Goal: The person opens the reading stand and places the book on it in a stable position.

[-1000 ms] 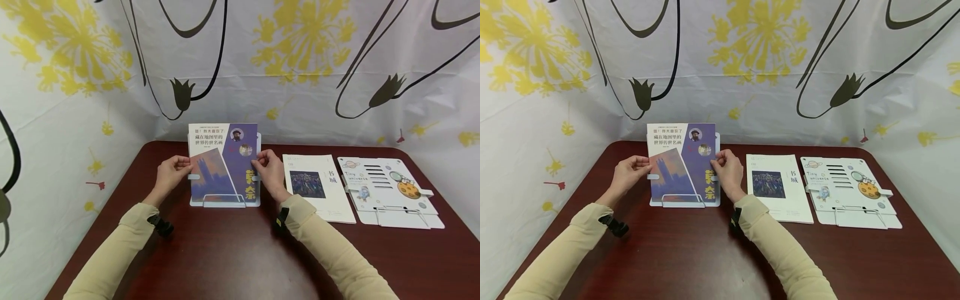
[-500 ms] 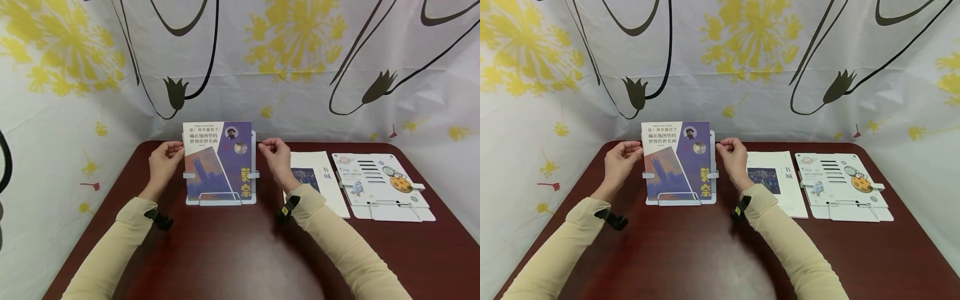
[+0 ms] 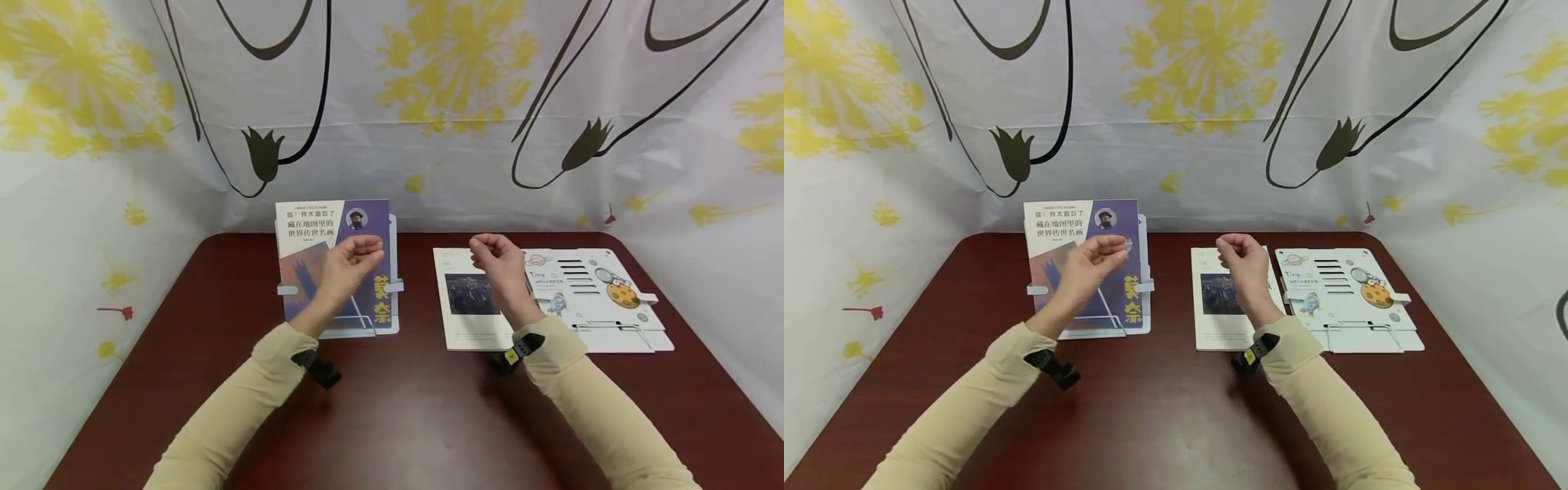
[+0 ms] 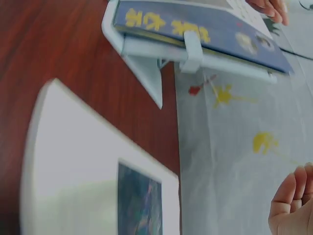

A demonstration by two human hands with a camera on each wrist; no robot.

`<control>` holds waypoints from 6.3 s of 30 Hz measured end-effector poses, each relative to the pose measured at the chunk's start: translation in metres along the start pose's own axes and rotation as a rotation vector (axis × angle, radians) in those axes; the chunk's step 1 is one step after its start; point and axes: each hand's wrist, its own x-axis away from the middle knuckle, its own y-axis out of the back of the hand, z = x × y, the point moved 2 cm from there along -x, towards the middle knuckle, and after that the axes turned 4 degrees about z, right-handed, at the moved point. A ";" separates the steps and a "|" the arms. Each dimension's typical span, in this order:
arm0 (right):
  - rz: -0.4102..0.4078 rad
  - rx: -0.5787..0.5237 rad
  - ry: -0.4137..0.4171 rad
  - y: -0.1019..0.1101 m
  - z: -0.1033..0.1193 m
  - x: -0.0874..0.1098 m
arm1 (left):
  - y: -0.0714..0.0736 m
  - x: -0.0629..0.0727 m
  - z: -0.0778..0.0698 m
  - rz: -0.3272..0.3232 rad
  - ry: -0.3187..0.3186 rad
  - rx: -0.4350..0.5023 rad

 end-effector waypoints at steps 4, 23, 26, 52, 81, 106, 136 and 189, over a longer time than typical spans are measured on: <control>-0.011 -0.026 -0.012 0.030 -0.004 0.009 | -0.035 0.004 0.005 0.063 0.058 0.069; -0.134 -0.055 -0.048 0.187 -0.037 0.053 | -0.161 0.027 0.043 0.248 0.215 0.022; -0.175 -0.020 -0.051 0.215 -0.050 0.055 | -0.175 0.029 0.046 0.258 0.224 0.033; -0.058 0.435 -0.175 0.304 -0.062 0.058 | -0.284 0.038 0.045 0.325 0.343 0.042; 0.254 0.738 -0.343 0.302 -0.071 0.035 | -0.329 0.031 0.053 0.305 0.429 -0.207; 0.393 0.584 -0.319 0.321 -0.075 0.030 | -0.335 0.028 0.053 0.311 0.396 -0.216; 0.625 0.349 0.073 0.331 -0.081 0.039 | -0.340 0.036 0.053 0.431 -0.130 -0.520; 0.154 0.668 -0.220 0.328 -0.076 -0.044 | -0.278 -0.037 0.074 0.075 0.492 0.076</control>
